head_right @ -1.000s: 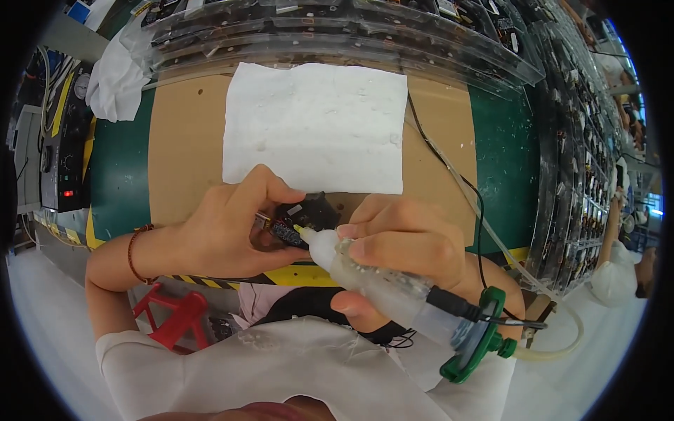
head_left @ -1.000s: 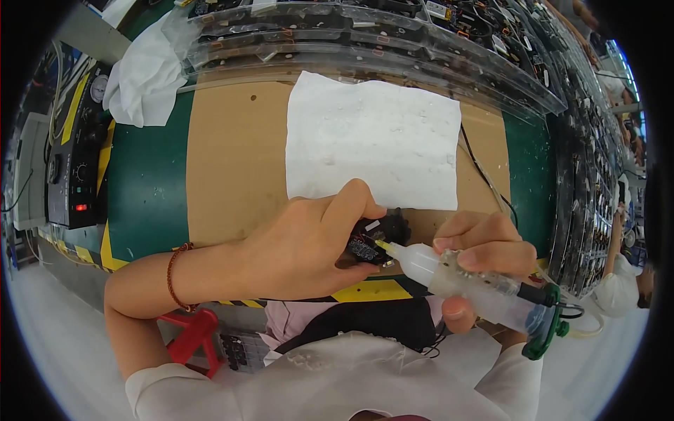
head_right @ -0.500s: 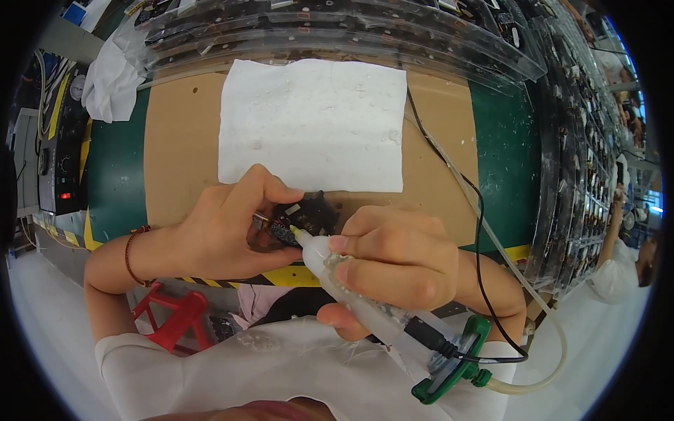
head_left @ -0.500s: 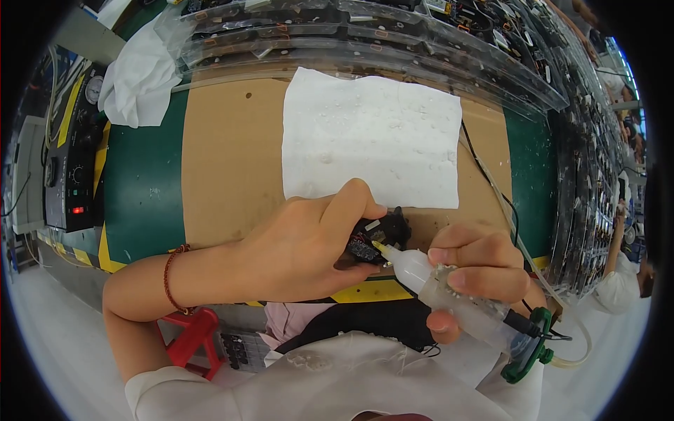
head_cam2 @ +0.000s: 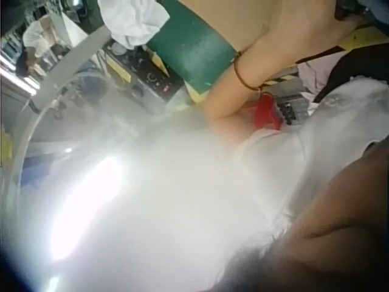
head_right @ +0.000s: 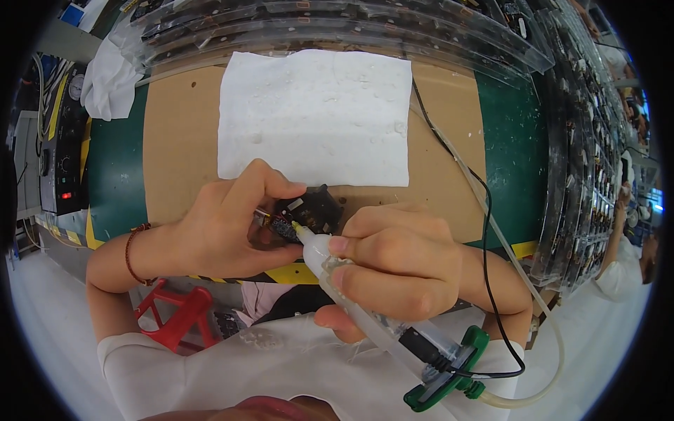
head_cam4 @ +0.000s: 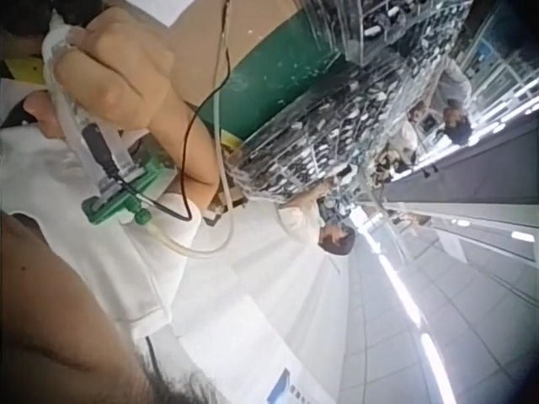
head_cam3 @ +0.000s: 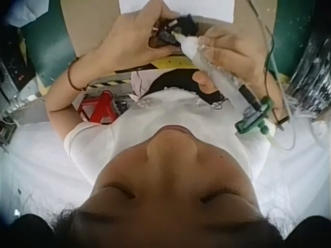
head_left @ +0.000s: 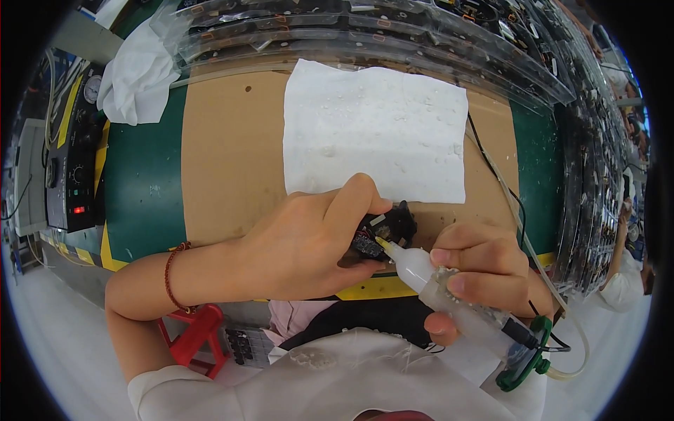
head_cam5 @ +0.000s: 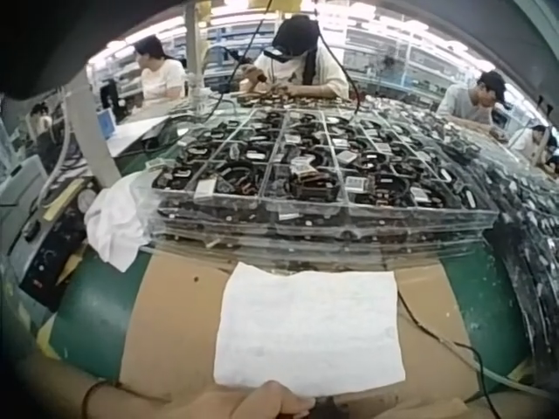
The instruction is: The person applies sealant to small electronic circuit boards using a dispensing syringe tool.
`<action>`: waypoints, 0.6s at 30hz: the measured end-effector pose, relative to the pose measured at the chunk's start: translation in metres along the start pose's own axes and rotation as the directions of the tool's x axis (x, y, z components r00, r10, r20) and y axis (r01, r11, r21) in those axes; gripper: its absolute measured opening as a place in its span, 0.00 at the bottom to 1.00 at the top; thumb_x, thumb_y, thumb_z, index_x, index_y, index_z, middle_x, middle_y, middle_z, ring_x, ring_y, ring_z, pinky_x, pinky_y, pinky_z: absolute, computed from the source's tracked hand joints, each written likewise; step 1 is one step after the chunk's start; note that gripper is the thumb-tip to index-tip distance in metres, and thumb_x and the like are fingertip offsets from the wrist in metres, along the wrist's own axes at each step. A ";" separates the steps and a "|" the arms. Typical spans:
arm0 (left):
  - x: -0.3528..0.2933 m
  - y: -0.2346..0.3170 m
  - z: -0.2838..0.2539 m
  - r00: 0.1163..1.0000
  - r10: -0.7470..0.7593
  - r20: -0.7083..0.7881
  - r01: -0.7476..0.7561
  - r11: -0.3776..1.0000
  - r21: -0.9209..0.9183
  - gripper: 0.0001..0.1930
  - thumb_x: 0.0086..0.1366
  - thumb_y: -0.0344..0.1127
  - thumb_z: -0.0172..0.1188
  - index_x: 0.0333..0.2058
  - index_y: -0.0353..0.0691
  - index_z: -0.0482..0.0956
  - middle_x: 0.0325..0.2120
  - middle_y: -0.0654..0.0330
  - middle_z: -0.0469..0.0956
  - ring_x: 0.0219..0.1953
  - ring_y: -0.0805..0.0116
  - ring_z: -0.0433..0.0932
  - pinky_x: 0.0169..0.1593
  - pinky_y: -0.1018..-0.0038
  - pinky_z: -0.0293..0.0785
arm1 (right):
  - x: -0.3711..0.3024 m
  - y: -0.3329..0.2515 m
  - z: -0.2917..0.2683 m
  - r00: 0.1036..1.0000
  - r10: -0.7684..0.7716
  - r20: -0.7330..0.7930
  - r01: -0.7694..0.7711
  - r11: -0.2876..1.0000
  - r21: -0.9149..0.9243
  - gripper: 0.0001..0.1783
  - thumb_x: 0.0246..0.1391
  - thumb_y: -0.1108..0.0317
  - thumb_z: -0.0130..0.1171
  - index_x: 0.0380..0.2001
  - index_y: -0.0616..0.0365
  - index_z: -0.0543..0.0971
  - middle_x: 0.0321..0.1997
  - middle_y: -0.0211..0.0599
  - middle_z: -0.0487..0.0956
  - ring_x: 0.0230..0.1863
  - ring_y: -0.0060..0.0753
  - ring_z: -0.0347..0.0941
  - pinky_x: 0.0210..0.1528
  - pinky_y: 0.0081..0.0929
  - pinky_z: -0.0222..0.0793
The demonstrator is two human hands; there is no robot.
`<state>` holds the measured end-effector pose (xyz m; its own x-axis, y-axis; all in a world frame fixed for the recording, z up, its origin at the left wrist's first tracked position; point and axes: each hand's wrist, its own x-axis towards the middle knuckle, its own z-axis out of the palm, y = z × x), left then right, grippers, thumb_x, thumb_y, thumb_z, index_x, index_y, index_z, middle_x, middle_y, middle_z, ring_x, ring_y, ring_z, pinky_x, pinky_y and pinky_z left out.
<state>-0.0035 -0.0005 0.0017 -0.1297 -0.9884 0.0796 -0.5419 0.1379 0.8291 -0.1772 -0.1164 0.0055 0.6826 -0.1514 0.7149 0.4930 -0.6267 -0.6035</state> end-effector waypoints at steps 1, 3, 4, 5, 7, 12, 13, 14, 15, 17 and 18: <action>0.000 0.001 0.000 1.000 -0.002 0.000 0.002 1.000 0.014 0.27 0.43 0.32 0.67 0.37 0.33 0.59 0.27 0.46 0.74 0.24 0.46 0.74 0.25 0.63 0.71 | 0.000 0.000 0.000 1.000 -0.005 -0.001 0.005 1.000 0.000 0.21 0.34 0.64 0.68 0.29 0.60 0.69 0.23 0.43 0.71 0.17 0.35 0.68 0.14 0.22 0.67; 0.000 0.000 0.000 1.000 -0.008 -0.001 0.008 1.000 0.028 0.27 0.43 0.32 0.67 0.37 0.32 0.59 0.26 0.46 0.74 0.24 0.46 0.74 0.24 0.64 0.71 | -0.001 0.001 0.002 1.000 -0.010 -0.018 0.010 1.000 0.002 0.21 0.34 0.64 0.68 0.28 0.61 0.69 0.23 0.43 0.71 0.17 0.34 0.68 0.14 0.22 0.67; 0.000 -0.001 0.001 1.000 0.005 -0.022 -0.004 1.000 0.010 0.27 0.43 0.33 0.67 0.37 0.32 0.59 0.26 0.46 0.74 0.23 0.46 0.74 0.24 0.64 0.71 | 0.000 0.001 0.003 0.999 -0.018 -0.034 0.018 1.000 0.004 0.20 0.35 0.64 0.68 0.28 0.61 0.69 0.23 0.43 0.71 0.17 0.34 0.68 0.15 0.22 0.67; 0.000 -0.002 0.002 0.999 0.022 -0.041 -0.022 1.000 -0.010 0.27 0.43 0.33 0.67 0.37 0.32 0.60 0.25 0.46 0.73 0.23 0.46 0.74 0.24 0.64 0.71 | 0.000 0.001 0.003 0.999 -0.014 -0.034 0.015 1.000 0.002 0.20 0.35 0.64 0.68 0.28 0.61 0.69 0.23 0.43 0.71 0.17 0.34 0.68 0.15 0.22 0.67; 0.000 -0.003 0.003 0.998 0.024 -0.054 -0.025 1.000 -0.015 0.27 0.43 0.34 0.67 0.37 0.32 0.60 0.24 0.46 0.73 0.22 0.47 0.74 0.23 0.65 0.71 | 0.001 0.001 0.005 0.997 -0.044 -0.068 0.043 0.999 -0.009 0.19 0.36 0.64 0.68 0.27 0.61 0.69 0.23 0.43 0.70 0.17 0.34 0.67 0.15 0.21 0.67; -0.001 -0.003 0.003 0.998 0.008 -0.058 -0.010 0.999 -0.031 0.27 0.42 0.33 0.67 0.37 0.32 0.60 0.23 0.47 0.73 0.21 0.48 0.74 0.22 0.66 0.70 | -0.003 0.001 0.007 0.992 -0.114 -0.049 0.111 0.993 -0.048 0.16 0.39 0.66 0.66 0.27 0.60 0.69 0.21 0.40 0.68 0.18 0.32 0.66 0.15 0.21 0.67; -0.002 -0.004 0.003 0.996 0.026 -0.088 -0.029 0.999 -0.035 0.27 0.42 0.33 0.67 0.37 0.31 0.60 0.23 0.47 0.73 0.20 0.49 0.74 0.21 0.67 0.70 | -0.003 0.001 0.008 0.991 -0.128 -0.040 0.126 0.991 -0.042 0.16 0.39 0.67 0.66 0.27 0.60 0.69 0.21 0.39 0.67 0.18 0.32 0.66 0.15 0.20 0.67; -0.001 -0.005 0.005 0.992 0.047 -0.115 -0.052 0.998 -0.045 0.27 0.43 0.33 0.67 0.37 0.31 0.60 0.23 0.47 0.73 0.20 0.49 0.74 0.21 0.68 0.70 | -0.004 0.003 0.009 0.992 -0.123 -0.039 0.121 0.992 -0.041 0.16 0.39 0.67 0.66 0.27 0.60 0.69 0.21 0.39 0.67 0.18 0.32 0.66 0.15 0.20 0.67; 0.001 -0.005 0.005 0.993 0.045 -0.113 -0.050 0.998 -0.049 0.27 0.43 0.33 0.67 0.37 0.31 0.60 0.23 0.47 0.73 0.20 0.49 0.74 0.21 0.68 0.70 | -0.005 0.005 0.009 0.987 -0.155 -0.041 0.152 0.987 -0.055 0.15 0.39 0.68 0.66 0.27 0.59 0.69 0.21 0.38 0.67 0.18 0.31 0.66 0.15 0.20 0.66; 0.002 -0.003 0.004 0.995 0.026 -0.100 -0.032 0.998 -0.055 0.25 0.43 0.32 0.66 0.36 0.32 0.60 0.23 0.49 0.73 0.19 0.52 0.75 0.20 0.69 0.70 | -0.005 0.006 0.011 0.982 -0.185 -0.042 0.182 0.981 -0.072 0.15 0.38 0.69 0.66 0.27 0.59 0.69 0.21 0.37 0.66 0.18 0.30 0.65 0.14 0.20 0.65; 0.002 -0.002 0.004 0.995 0.029 -0.099 -0.035 0.998 -0.057 0.25 0.43 0.32 0.66 0.36 0.32 0.60 0.23 0.49 0.73 0.19 0.52 0.75 0.20 0.69 0.70 | -0.005 0.005 0.012 0.979 -0.202 -0.038 0.198 0.977 -0.085 0.15 0.38 0.69 0.66 0.27 0.59 0.69 0.21 0.37 0.66 0.17 0.30 0.65 0.14 0.19 0.64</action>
<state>-0.0059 -0.0028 -0.0018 -0.0625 -0.9855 0.1579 -0.4886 0.1681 0.8562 -0.1714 -0.1094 -0.0051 0.5481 -0.0511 0.8349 0.5706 -0.7069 -0.4179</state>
